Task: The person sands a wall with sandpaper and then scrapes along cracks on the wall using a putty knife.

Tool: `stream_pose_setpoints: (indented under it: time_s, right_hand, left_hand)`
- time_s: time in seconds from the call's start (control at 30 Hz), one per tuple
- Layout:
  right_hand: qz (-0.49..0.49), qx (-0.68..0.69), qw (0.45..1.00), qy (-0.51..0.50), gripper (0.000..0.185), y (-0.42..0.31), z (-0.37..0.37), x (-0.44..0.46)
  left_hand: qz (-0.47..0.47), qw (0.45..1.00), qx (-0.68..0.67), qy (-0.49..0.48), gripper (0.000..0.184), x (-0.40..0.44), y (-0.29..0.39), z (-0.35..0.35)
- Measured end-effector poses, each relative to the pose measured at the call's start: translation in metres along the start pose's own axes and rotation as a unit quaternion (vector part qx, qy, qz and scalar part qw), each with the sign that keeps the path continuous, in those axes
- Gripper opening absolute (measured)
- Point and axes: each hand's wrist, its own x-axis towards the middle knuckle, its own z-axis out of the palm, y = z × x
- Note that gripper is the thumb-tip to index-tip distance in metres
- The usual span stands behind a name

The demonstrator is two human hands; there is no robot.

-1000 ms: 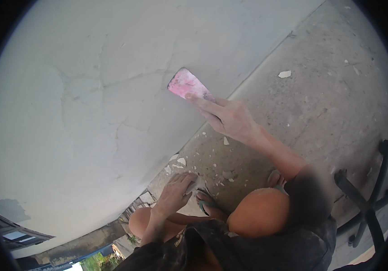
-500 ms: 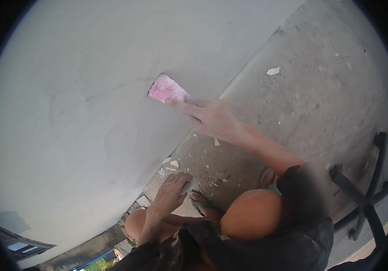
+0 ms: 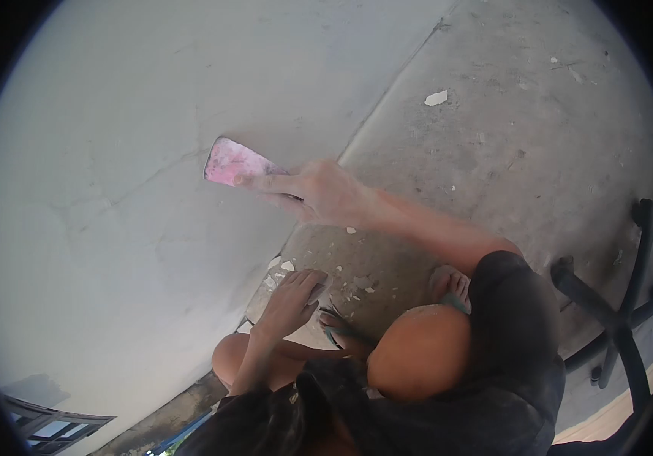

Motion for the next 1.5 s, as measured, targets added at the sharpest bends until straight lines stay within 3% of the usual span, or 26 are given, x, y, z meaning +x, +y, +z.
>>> stream_pose_setpoints:
  time_s: [0.03, 0.13, 0.23, 0.33, 0.53, 0.63, 0.77, 1.03, 1.13, 1.3, 1.5]
  right_hand:
    - [0.031, 0.061, 0.997, -0.020, 0.049, -0.005, 0.002, 0.000]
    - [0.003, -0.013, 0.999, 0.031, 0.050, 0.002, 0.003, -0.001]
    - [0.181, 0.002, 0.983, 0.012, 0.052, -0.007, 0.005, -0.027]
    - [0.101, -0.004, 0.991, 0.093, 0.055, 0.001, 0.012, -0.034]
    - [0.015, -0.170, 0.985, -0.015, 0.053, -0.006, -0.002, 0.003]
    - [-0.021, -0.147, 0.989, 0.010, 0.053, -0.018, 0.003, 0.019]
    - [-0.022, -0.139, 0.989, 0.048, 0.053, 0.017, 0.009, 0.001]
    - [0.012, -0.142, 0.989, 0.039, 0.052, 0.014, -0.001, -0.006]
    - [-0.024, -0.173, 0.983, 0.049, 0.052, 0.015, -0.003, -0.001]
    - [-0.040, -0.122, 0.990, 0.056, 0.056, 0.013, 0.006, 0.002]
    - [-0.029, -0.132, 0.991, 0.019, 0.053, -0.011, 0.004, 0.018]
  left_hand:
    - [0.001, 1.000, 0.002, 0.000, 0.050, 0.003, 0.001, -0.001]
    - [-0.003, 1.000, 0.010, 0.023, 0.050, 0.004, 0.004, -0.007]
    - [-0.030, 0.999, 0.004, 0.030, 0.049, 0.001, 0.011, -0.016]
    - [-0.040, 0.998, 0.003, 0.041, 0.048, -0.012, 0.022, -0.018]
    - [-0.061, 0.997, -0.001, 0.052, 0.048, -0.040, 0.018, -0.009]
    - [-0.078, 0.996, -0.015, 0.039, 0.049, -0.052, 0.019, 0.001]
    - [-0.075, 0.995, -0.001, 0.071, 0.047, -0.051, 0.023, -0.013]
    - [-0.065, 0.997, -0.011, 0.039, 0.048, -0.049, 0.013, -0.008]
    - [-0.064, 0.996, -0.009, 0.065, 0.047, -0.044, 0.009, -0.009]
    - [-0.085, 0.996, -0.011, 0.023, 0.046, -0.047, 0.001, -0.001]
    - [-0.071, 0.996, -0.008, 0.060, 0.045, -0.051, 0.001, -0.002]
